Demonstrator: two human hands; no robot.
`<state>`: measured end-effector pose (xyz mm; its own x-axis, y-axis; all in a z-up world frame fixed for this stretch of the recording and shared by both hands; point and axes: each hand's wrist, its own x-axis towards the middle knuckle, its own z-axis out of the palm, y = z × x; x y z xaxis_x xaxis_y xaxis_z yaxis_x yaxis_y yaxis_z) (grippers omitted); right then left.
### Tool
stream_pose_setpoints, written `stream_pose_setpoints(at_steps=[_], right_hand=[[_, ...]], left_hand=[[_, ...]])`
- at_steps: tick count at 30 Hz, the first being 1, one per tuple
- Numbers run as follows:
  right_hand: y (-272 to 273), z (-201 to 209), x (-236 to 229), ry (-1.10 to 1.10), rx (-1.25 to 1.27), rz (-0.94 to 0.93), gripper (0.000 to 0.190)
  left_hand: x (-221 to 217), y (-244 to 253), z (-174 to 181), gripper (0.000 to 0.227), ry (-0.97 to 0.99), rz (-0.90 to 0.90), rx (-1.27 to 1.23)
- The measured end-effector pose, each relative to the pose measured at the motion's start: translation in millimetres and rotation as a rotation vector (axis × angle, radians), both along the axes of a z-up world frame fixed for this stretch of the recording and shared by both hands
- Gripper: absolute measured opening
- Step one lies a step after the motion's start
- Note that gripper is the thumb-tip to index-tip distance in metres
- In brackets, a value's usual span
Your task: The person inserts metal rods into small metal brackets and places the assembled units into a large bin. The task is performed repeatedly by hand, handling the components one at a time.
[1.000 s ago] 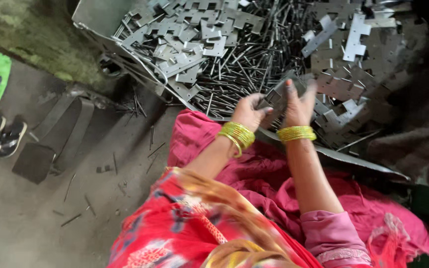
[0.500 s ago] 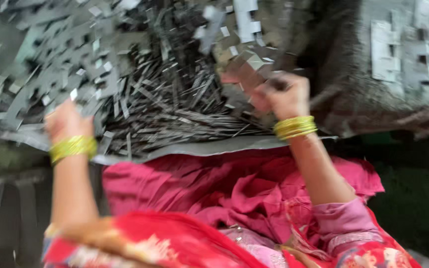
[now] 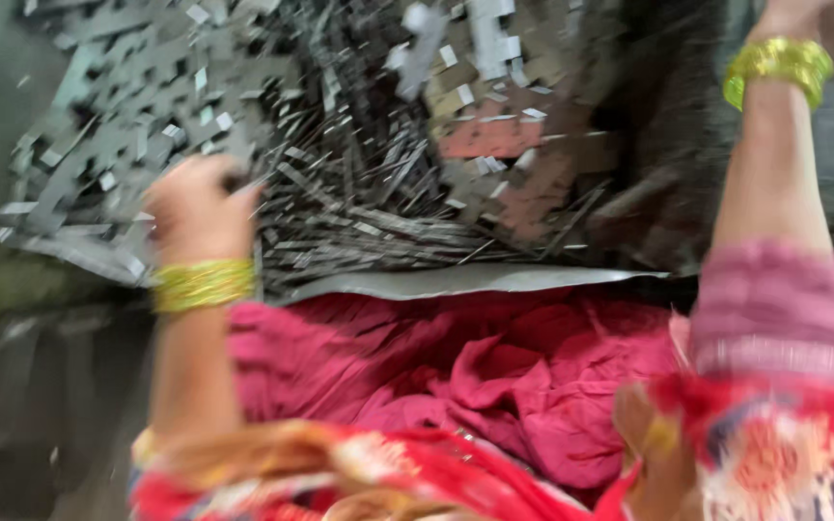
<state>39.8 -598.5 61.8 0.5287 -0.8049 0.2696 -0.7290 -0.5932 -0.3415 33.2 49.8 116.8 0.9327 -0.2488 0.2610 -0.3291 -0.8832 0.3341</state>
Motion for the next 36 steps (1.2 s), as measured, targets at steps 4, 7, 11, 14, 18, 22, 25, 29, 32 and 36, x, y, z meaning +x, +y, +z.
stream_pose_setpoints(at_steps=[4,7,11,14,18,22,25,29,32,36], right_hand=[[156.7,-0.6,-46.2,-0.355,0.921,0.548,0.052],[279.9,-33.1,-91.6,-0.23,1.971,0.59,0.082],[331.3,-57.5,-104.8,-0.635,1.979,0.66,0.035],[321.6,-53.8,-79.0,-0.714,1.871,0.717,0.027],[324.2,-70.1,-22.9,-0.04,0.787,0.885,0.016],[349.5,-117.1,-6.3,0.466,0.053,0.912,0.02],[354.5,-123.1,-11.6,0.385,-0.107,0.94,0.016],[324.1,-67.3,-34.2,0.4,-0.135,0.979,0.017],[289.8,-7.4,-61.3,0.019,-0.136,1.06,0.019],[254.3,27.2,-83.8,-0.466,0.165,1.041,0.02]], left_hand=[[-14.6,-71.9,4.9,0.013,-0.504,-0.48,-0.14],[-31.4,-104.9,4.8,0.011,-0.508,-0.792,-0.158],[-52.0,-91.5,11.1,0.03,-0.491,-0.862,-0.178],[-61.6,-54.3,9.0,0.032,-0.421,-0.578,-0.346],[-74.7,-8.7,-12.5,0.023,-0.213,-0.118,-0.607],[-74.8,2.1,-40.5,0.02,-0.193,0.03,-0.602],[-55.0,-18.2,-55.5,0.019,-0.19,0.025,-0.575],[12.1,-89.5,-74.2,0.014,-0.119,-0.023,-0.474],[84.3,-168.3,-94.5,0.014,-0.087,0.051,-0.196],[145.5,-236.3,-118.5,0.019,-0.3,0.262,0.07]])
